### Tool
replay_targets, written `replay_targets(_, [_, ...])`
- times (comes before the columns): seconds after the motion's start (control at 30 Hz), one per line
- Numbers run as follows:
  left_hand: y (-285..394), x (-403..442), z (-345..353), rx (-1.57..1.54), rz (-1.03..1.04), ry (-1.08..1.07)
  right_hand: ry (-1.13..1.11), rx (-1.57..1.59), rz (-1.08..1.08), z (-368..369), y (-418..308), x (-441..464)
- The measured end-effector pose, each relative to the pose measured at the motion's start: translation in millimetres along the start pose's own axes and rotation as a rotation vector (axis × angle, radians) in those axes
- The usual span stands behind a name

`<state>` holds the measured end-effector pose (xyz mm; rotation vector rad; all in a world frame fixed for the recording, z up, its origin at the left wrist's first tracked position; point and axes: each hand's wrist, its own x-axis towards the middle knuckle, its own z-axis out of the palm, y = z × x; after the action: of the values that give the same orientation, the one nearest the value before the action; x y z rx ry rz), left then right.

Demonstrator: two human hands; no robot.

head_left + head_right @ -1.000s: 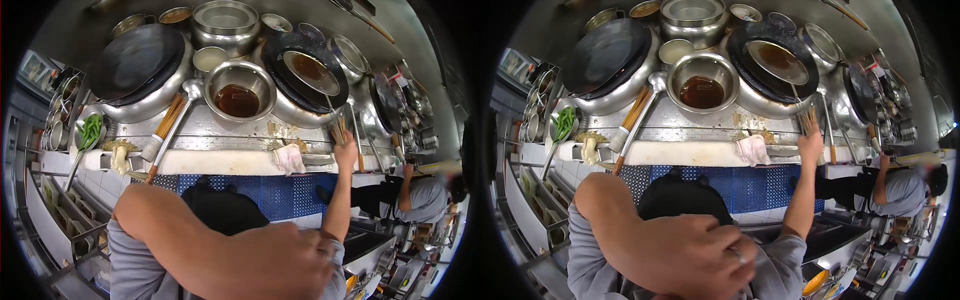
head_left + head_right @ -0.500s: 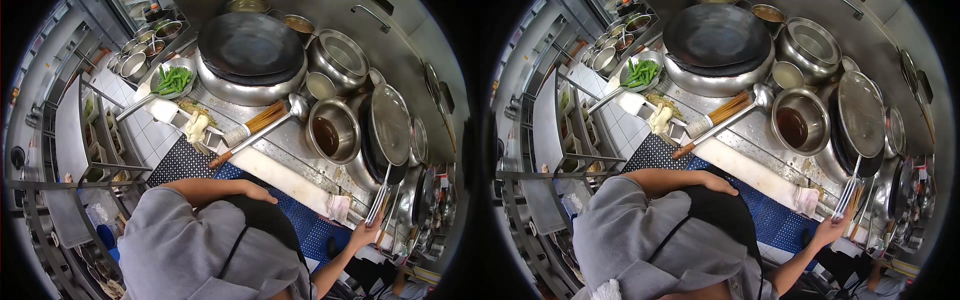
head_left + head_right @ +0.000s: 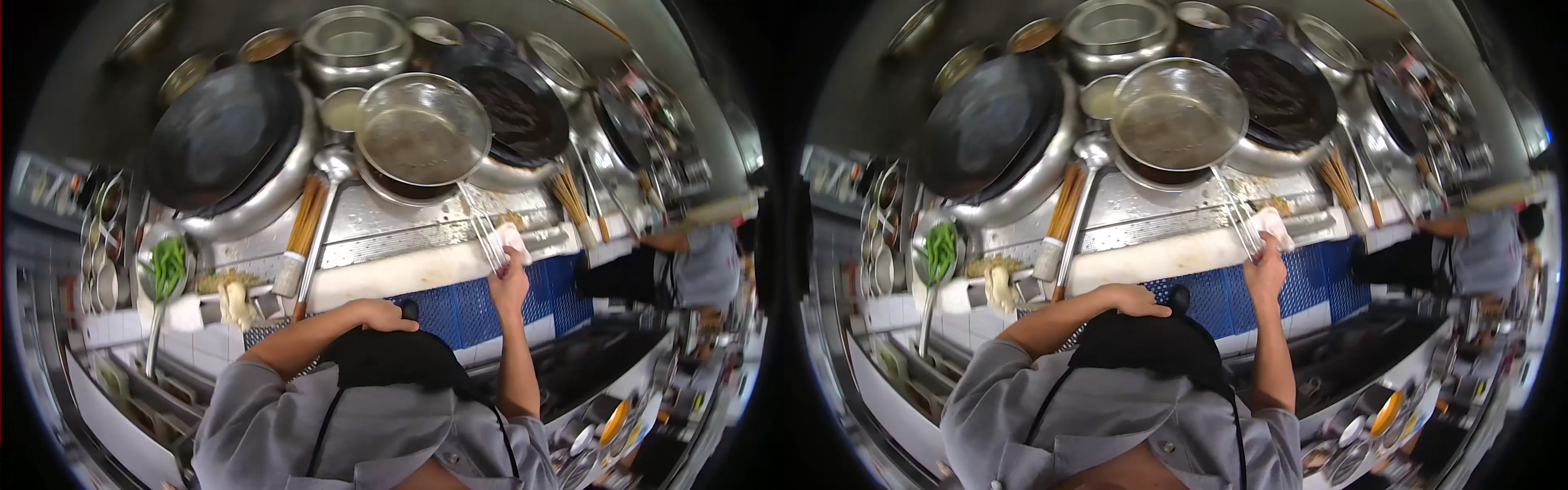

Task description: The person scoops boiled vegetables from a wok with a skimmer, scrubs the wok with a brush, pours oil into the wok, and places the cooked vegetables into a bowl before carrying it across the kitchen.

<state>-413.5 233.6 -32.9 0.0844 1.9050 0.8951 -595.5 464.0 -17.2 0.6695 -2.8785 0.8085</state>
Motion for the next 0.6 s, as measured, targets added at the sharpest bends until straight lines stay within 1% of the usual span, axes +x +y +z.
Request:
replay_targets(0.03, [4, 6, -1, 0.002, -0.059, -0.063, -0.02, 0.037, 0.01, 0, 1, -3])
replay_targets(0.13, [-5, 35, 12, 0.013, 0.023, -0.079, -0.052, 0.079, 0.001, -11, -14, -20])
replay_targets(0.17, [-14, 42, 18, 0.021, 0.053, -0.047, -0.079, 0.095, 0.022, -13, -17, -25])
replay_targets(0.2, [-25, 51, 22, 0.047, 0.099, -0.031, -0.092, 0.161, 0.077, -12, -16, -29])
replay_targets(0.27, [-21, 57, 21, 0.077, 0.192, -0.058, -0.086, 0.138, 0.09, -3, -1, -30])
replay_targets(0.3, [-11, 47, 13, 0.068, 0.218, -0.085, -0.003, 0.072, 0.021, 9, 13, -28])
replay_targets(0.33, [-2, 44, 6, 0.041, 0.185, -0.164, 0.026, 0.123, 0.004, 12, 17, -22])
replay_targets(0.37, [16, 34, -5, 0.066, 0.166, -0.213, 0.011, 0.164, 0.019, 5, 11, -14])
replay_targets(0.4, [25, 32, -9, 0.041, 0.176, -0.207, 0.08, 0.069, -0.093, 0, 12, -11])
replay_targets(0.43, [32, 32, -10, 0.017, 0.188, -0.193, 0.092, -0.02, -0.113, -18, 5, -9])
replay_targets(0.47, [38, 39, -12, 0.004, 0.205, -0.183, 0.183, 0.013, -0.162, -30, 8, -12])
replay_targets(0.5, [39, 53, -10, -0.146, 0.128, -0.209, 0.279, 0.074, -0.19, -37, 18, -21])
replay_targets(0.57, [20, 90, 5, -0.456, -0.059, -0.249, 0.342, 0.187, -0.064, -51, 39, -51])
replay_targets(0.6, [7, 116, 15, -0.54, -0.072, -0.201, 0.419, 0.252, -0.019, -47, 58, -67])
